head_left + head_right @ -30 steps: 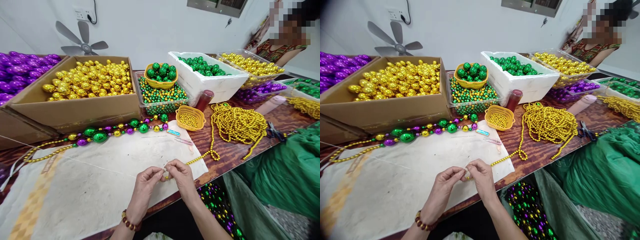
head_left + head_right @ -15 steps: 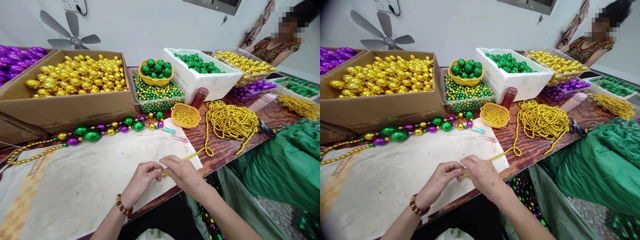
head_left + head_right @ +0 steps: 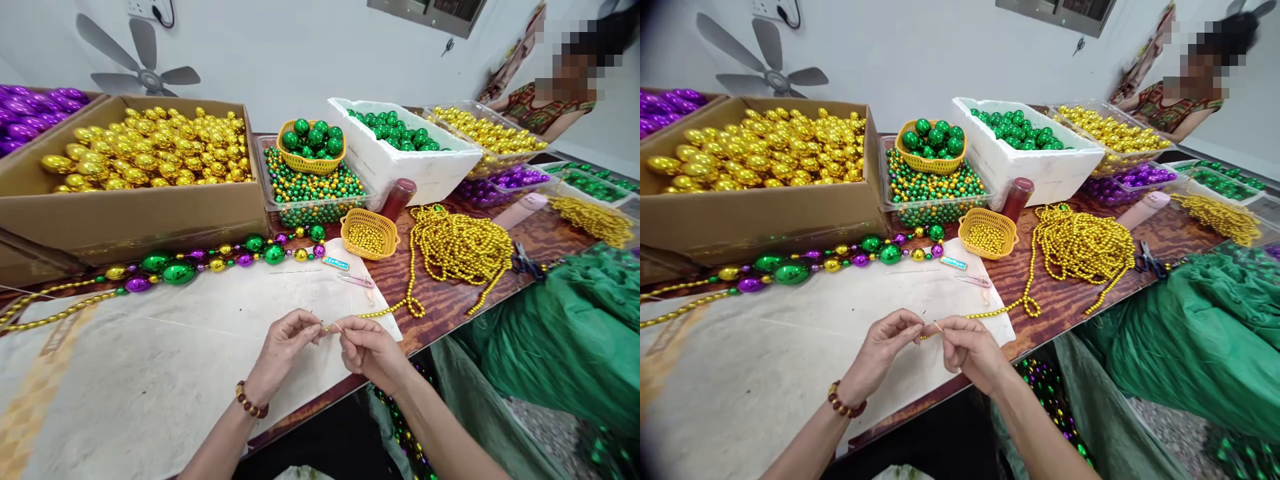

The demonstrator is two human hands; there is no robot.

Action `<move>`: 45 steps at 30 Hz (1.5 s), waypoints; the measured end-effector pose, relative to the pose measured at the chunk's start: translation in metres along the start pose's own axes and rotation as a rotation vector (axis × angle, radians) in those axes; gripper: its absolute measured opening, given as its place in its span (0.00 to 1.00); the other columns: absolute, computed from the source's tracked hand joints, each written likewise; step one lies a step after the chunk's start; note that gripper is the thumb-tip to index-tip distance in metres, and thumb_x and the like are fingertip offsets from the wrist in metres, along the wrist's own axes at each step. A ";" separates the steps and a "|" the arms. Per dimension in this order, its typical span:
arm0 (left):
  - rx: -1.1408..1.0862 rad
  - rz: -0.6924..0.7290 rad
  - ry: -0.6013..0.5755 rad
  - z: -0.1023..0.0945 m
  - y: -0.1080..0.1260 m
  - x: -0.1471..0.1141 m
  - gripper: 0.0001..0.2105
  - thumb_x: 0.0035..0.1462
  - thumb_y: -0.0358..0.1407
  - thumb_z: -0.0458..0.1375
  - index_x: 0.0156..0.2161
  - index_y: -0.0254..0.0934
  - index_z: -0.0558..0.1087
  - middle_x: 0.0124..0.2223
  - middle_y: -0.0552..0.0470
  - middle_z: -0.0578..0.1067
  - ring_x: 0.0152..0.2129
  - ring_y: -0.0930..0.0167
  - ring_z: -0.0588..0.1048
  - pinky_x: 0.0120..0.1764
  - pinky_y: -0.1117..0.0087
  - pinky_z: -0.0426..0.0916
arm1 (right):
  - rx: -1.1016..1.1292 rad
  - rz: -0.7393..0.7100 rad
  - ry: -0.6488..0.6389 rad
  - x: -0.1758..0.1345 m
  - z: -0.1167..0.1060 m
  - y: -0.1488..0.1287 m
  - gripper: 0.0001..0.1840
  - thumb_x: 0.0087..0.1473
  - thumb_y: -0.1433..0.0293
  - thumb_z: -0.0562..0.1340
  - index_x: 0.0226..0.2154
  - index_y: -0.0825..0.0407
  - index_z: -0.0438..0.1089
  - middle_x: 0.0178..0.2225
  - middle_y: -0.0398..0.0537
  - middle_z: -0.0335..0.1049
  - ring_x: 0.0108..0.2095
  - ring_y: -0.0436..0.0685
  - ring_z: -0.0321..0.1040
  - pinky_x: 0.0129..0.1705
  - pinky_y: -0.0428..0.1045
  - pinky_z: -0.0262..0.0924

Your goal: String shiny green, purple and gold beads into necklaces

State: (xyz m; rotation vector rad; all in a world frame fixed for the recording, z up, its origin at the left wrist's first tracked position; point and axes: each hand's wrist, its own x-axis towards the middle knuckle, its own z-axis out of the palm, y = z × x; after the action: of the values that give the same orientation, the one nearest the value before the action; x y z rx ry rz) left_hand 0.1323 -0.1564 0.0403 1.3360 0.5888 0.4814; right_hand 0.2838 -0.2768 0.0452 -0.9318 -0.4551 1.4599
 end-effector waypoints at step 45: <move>-0.237 -0.099 0.364 0.028 -0.009 -0.006 0.10 0.52 0.40 0.63 0.27 0.34 0.74 0.20 0.59 0.59 0.20 0.77 0.55 0.25 0.75 0.53 | -0.440 -0.523 0.443 0.046 0.039 0.038 0.07 0.56 0.70 0.60 0.27 0.52 0.70 0.41 0.47 0.66 0.48 0.55 0.63 0.51 0.49 0.55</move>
State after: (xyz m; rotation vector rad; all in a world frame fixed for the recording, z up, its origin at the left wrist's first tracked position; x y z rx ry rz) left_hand 0.1457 -0.1833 0.0358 0.9941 0.8642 0.6976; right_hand 0.2348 -0.2280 0.0272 -1.3257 -0.6407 0.6593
